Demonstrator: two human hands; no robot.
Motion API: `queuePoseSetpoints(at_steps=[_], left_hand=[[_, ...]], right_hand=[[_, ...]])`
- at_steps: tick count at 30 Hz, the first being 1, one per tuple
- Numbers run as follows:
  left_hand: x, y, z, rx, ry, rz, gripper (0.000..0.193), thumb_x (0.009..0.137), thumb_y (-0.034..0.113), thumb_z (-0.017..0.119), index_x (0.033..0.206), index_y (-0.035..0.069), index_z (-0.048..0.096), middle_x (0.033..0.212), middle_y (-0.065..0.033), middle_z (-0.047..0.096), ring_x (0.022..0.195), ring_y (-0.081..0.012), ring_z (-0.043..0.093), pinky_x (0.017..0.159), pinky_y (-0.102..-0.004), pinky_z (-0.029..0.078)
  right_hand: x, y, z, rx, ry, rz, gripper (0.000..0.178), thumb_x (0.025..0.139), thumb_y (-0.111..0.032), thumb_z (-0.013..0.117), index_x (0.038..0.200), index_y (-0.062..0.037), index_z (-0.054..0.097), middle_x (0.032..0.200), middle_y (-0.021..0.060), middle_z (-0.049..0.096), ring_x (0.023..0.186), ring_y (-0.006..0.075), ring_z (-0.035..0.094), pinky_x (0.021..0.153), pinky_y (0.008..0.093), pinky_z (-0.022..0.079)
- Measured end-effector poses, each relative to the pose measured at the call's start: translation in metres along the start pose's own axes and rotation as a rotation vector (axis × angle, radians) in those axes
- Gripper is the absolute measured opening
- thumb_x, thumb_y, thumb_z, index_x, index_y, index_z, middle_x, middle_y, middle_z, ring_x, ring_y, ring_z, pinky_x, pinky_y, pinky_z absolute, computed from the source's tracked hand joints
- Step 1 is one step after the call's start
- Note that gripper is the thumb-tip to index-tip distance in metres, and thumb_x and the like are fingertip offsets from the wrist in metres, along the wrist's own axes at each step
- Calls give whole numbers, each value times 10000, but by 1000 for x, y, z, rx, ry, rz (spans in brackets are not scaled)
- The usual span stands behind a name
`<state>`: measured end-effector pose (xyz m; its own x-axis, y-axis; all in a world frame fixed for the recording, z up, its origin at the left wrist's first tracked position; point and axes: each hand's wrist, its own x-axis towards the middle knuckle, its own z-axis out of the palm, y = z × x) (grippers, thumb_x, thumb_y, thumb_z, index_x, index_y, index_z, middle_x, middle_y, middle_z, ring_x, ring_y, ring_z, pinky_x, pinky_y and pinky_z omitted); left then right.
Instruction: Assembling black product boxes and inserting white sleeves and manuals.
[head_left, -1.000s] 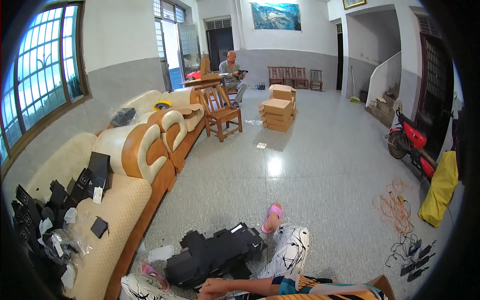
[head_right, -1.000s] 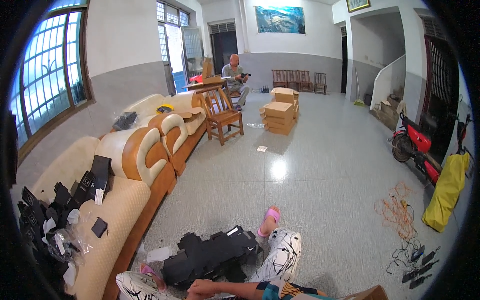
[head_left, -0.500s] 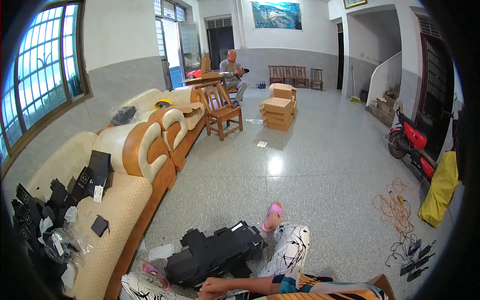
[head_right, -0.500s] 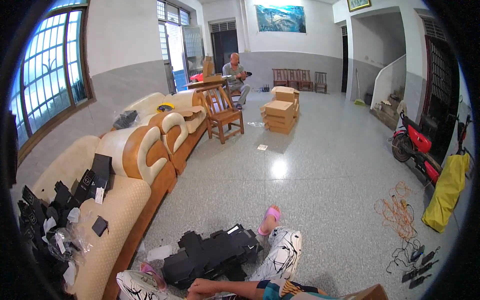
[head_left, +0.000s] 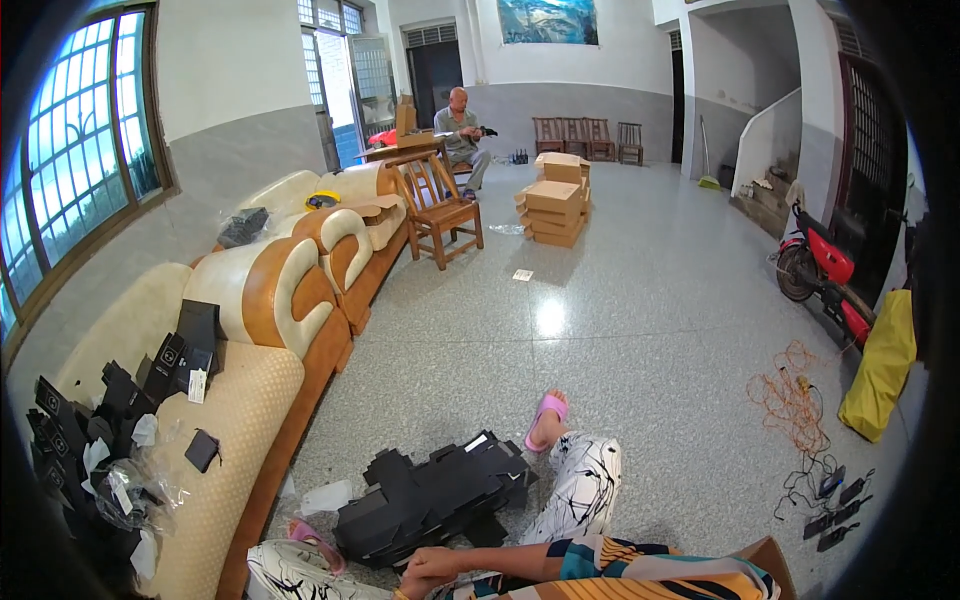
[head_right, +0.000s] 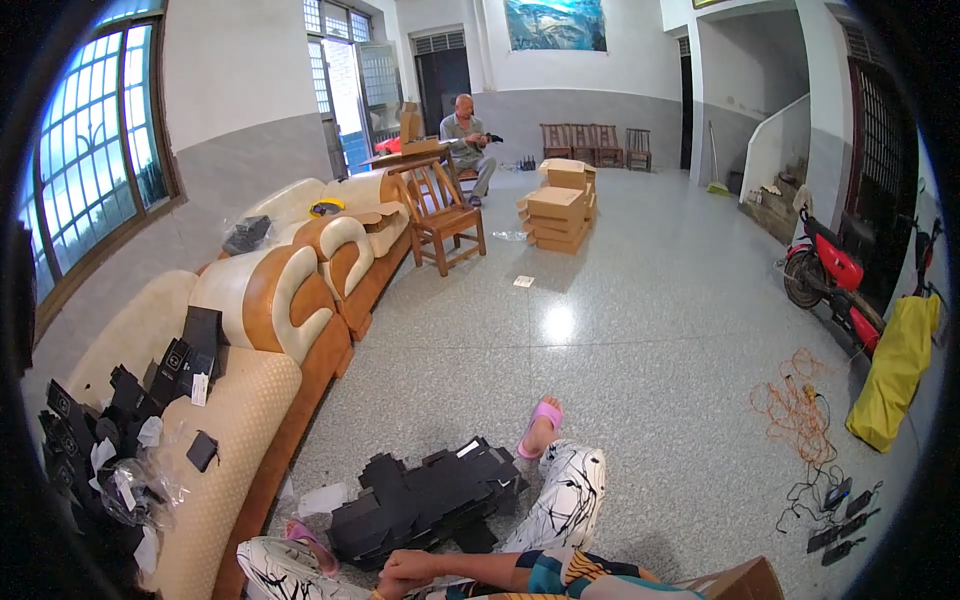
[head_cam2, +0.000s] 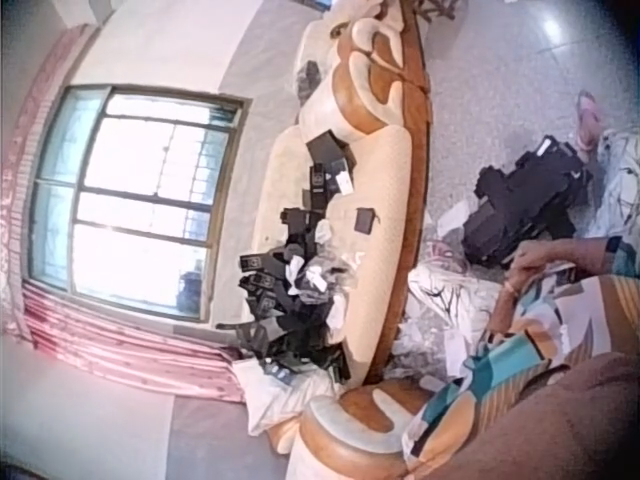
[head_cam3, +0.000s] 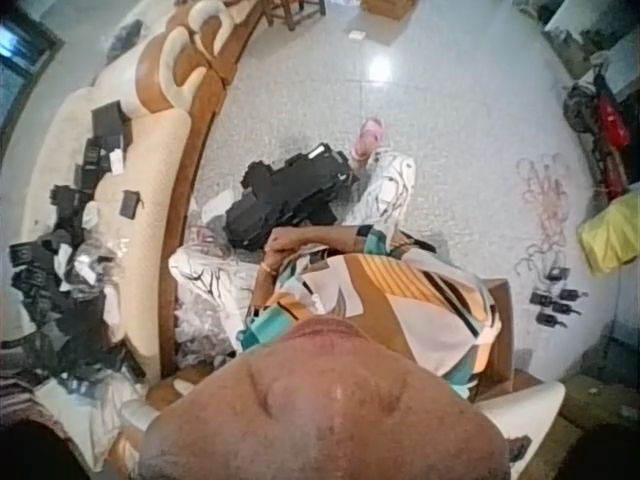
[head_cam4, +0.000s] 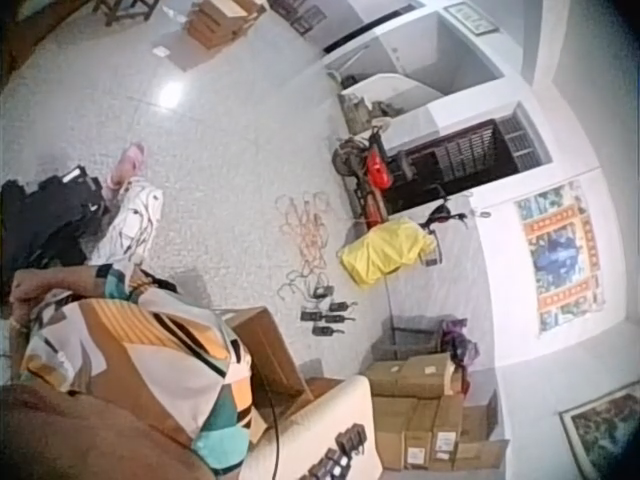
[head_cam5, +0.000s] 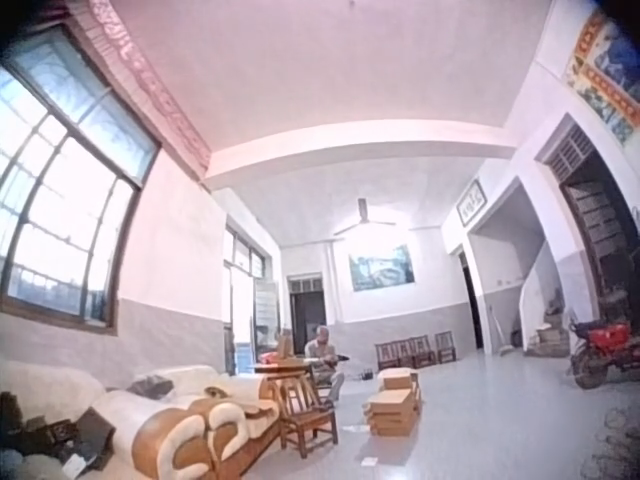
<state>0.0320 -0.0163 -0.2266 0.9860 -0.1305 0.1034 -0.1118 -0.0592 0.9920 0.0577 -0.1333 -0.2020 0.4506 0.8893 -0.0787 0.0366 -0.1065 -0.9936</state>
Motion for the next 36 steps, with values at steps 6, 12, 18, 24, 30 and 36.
queuePoseSetpoints(at_steps=[6,12,18,24,30,36], left_hand=[[-1,0,3,15,10,18,266,652,17,689,888,7,568,858,-71,607,800,-116,556,665,-258,460],[-3,1,8,23,27,35,255,653,18,687,880,6,572,851,-71,608,794,-116,557,661,-257,460],[-5,2,13,32,41,57,245,653,20,685,873,5,575,845,-71,610,789,-115,557,657,-256,459],[-28,4,12,38,101,51,235,654,21,683,865,5,578,838,-71,611,783,-115,557,653,-256,459],[-49,23,1,127,383,-65,131,634,91,689,705,15,608,635,-86,597,581,-101,544,540,-271,449],[-66,46,-5,374,420,62,148,649,157,657,750,60,610,699,-100,574,590,-222,553,542,-311,439]], right_hand=[[3,12,5,-83,44,-85,377,754,-339,510,544,-29,462,454,25,394,442,93,377,437,322,319],[-2,-4,-1,-180,-8,-95,388,739,-357,513,566,-13,467,466,60,395,453,106,395,444,333,328],[-1,6,-1,-167,-23,-88,381,740,-349,516,607,8,510,497,92,474,464,130,436,464,337,359],[-4,-27,-6,-183,128,-133,368,755,-323,515,723,39,575,619,131,594,539,127,509,526,319,421],[-2,-61,2,324,159,14,231,822,-202,521,667,-30,529,598,-15,483,573,53,437,518,232,372],[-1,-52,9,-12,78,-270,255,840,-213,433,634,-66,460,622,-23,427,551,66,391,466,235,301]])
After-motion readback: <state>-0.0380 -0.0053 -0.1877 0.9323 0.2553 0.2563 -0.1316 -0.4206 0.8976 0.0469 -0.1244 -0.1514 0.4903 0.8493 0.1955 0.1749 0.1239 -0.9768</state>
